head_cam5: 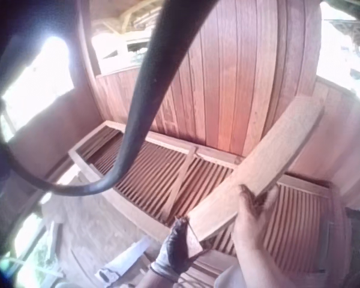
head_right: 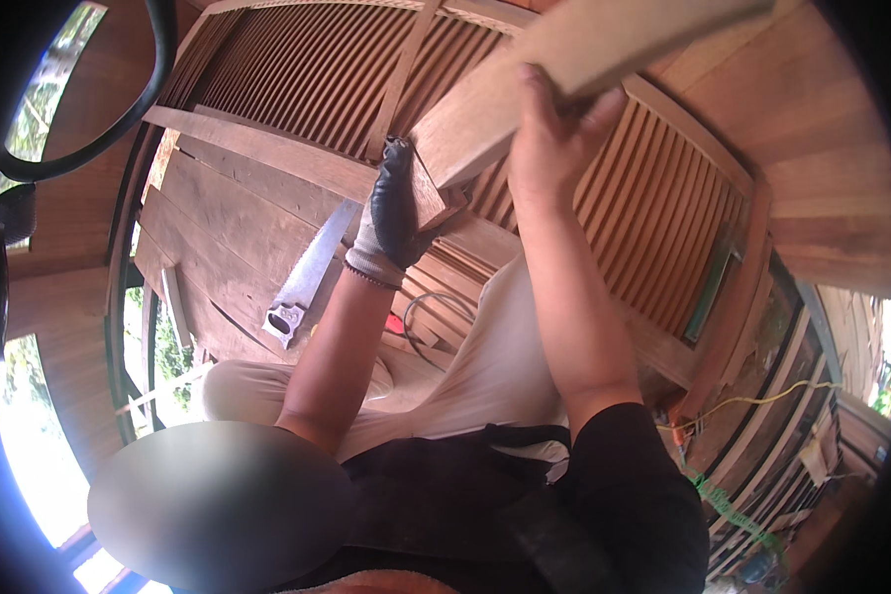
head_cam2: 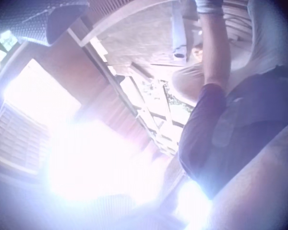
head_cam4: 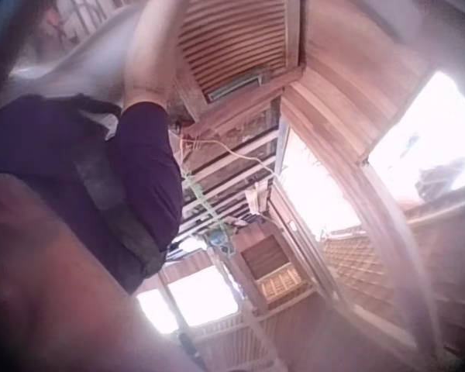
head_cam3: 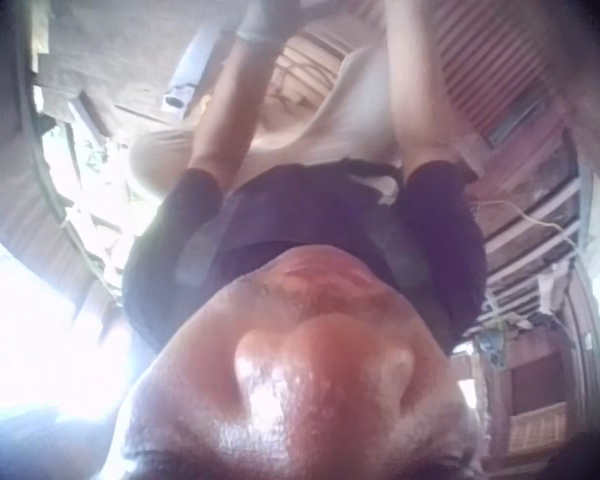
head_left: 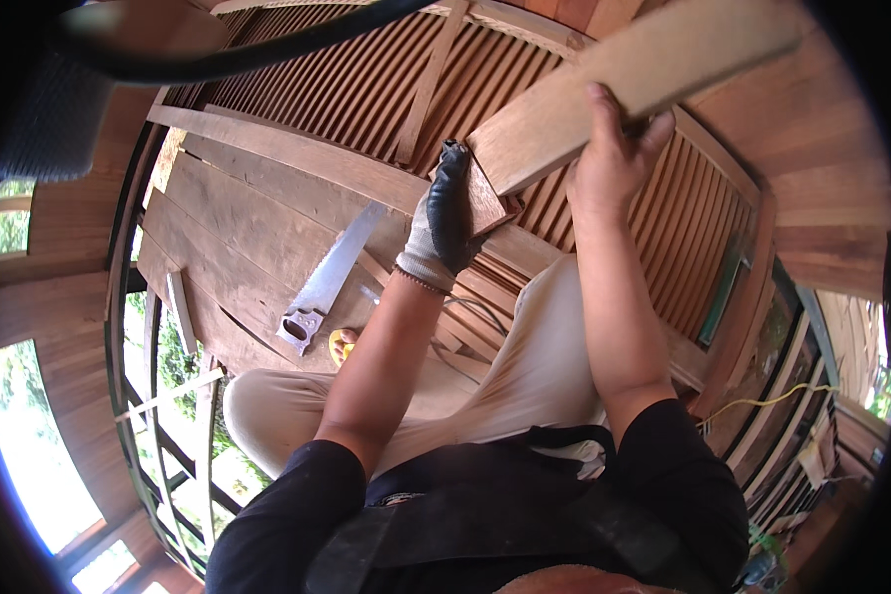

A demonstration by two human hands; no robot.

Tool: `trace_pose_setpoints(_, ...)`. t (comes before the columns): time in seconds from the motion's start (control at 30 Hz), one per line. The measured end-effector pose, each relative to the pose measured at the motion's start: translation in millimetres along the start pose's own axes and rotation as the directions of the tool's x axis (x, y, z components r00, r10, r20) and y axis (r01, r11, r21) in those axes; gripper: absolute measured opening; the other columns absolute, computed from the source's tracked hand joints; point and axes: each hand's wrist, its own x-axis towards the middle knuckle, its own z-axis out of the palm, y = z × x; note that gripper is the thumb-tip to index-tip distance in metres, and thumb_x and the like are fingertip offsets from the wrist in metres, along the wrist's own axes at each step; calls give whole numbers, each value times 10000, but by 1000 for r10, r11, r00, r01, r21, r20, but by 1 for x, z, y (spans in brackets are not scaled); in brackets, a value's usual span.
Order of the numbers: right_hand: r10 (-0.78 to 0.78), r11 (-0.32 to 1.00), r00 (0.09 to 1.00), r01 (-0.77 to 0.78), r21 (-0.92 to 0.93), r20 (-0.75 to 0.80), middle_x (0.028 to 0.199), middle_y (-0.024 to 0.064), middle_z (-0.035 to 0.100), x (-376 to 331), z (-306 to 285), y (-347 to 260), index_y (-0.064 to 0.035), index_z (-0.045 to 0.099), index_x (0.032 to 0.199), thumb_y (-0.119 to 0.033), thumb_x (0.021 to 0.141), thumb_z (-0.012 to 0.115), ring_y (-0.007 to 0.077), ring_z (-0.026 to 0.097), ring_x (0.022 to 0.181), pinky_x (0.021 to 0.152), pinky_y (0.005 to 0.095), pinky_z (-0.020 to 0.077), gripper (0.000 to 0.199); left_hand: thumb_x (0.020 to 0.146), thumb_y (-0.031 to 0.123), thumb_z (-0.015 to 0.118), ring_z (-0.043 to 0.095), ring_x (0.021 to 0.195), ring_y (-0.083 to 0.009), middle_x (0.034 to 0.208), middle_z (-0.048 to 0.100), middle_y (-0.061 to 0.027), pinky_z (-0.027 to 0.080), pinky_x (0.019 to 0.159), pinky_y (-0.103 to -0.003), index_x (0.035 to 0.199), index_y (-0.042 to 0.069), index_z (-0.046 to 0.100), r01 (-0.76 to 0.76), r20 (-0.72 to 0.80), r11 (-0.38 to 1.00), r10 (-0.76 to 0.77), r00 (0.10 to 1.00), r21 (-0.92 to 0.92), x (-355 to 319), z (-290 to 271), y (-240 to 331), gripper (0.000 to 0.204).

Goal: The person installs wooden slats into a curved wooden structure. They use a power drill to secure the slats and a hand saw to trim excess material. The person also uses a small block of wood to align the slats during installation.

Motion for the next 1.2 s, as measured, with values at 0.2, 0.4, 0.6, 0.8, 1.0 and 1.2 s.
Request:
trace_pose_setpoints(0.2,-108,987,966,132,-89,234,1189,78,552,-6,2,-3,-79,305,1424,-91,817,828,164,569,1044,928,345,509,802,1001,596,578,665,1102,-231,1265,644,-83,626,866,-373,1423,145,532,260,188,944,-222,957,-205,1,-10,-29,619)
trace_pose_setpoints(0.4,186,982,947,-167,-91,263,1227,161,540,-13,-1,-10,-39,259,1556,-34,802,745,236,570,1132,1009,434,501,897,991,519,644,696,1054,-240,1187,695,-70,647,851,-368,1300,127,632,403,231,829,-336,913,-387,0,-13,-36,499)
trace_pose_setpoints(0.6,-125,906,941,238,-350,316,1199,138,551,-7,-5,8,43,282,1519,-63,743,781,235,571,1125,971,393,507,928,981,608,600,720,835,-233,976,720,-67,664,710,-378,1232,138,646,418,150,811,-392,908,-409,-3,-8,-39,535)
trace_pose_setpoints(0.8,57,985,975,-20,-170,214,1109,84,595,-1,-7,-6,4,346,1499,-13,763,748,168,623,936,765,305,546,838,950,558,679,736,892,-224,1016,729,-52,660,732,-385,1150,147,679,452,311,853,-369,876,-261,1,-28,-50,456)
trace_pose_setpoints(1.0,22,991,984,2,-136,178,1031,54,608,6,-12,-9,-9,393,1438,5,782,704,121,607,782,643,264,526,726,880,619,737,732,819,-224,943,719,-70,657,681,-368,1077,125,656,425,134,856,-404,905,-294,-1,-28,-56,538)
trace_pose_setpoints(1.2,-28,991,970,58,-119,240,1067,67,609,6,-17,-1,0,370,1461,-18,779,707,133,616,855,703,280,537,761,871,578,772,727,828,-202,951,720,-75,661,708,-340,1085,112,657,456,179,837,-420,889,-303,-3,-23,-51,525)
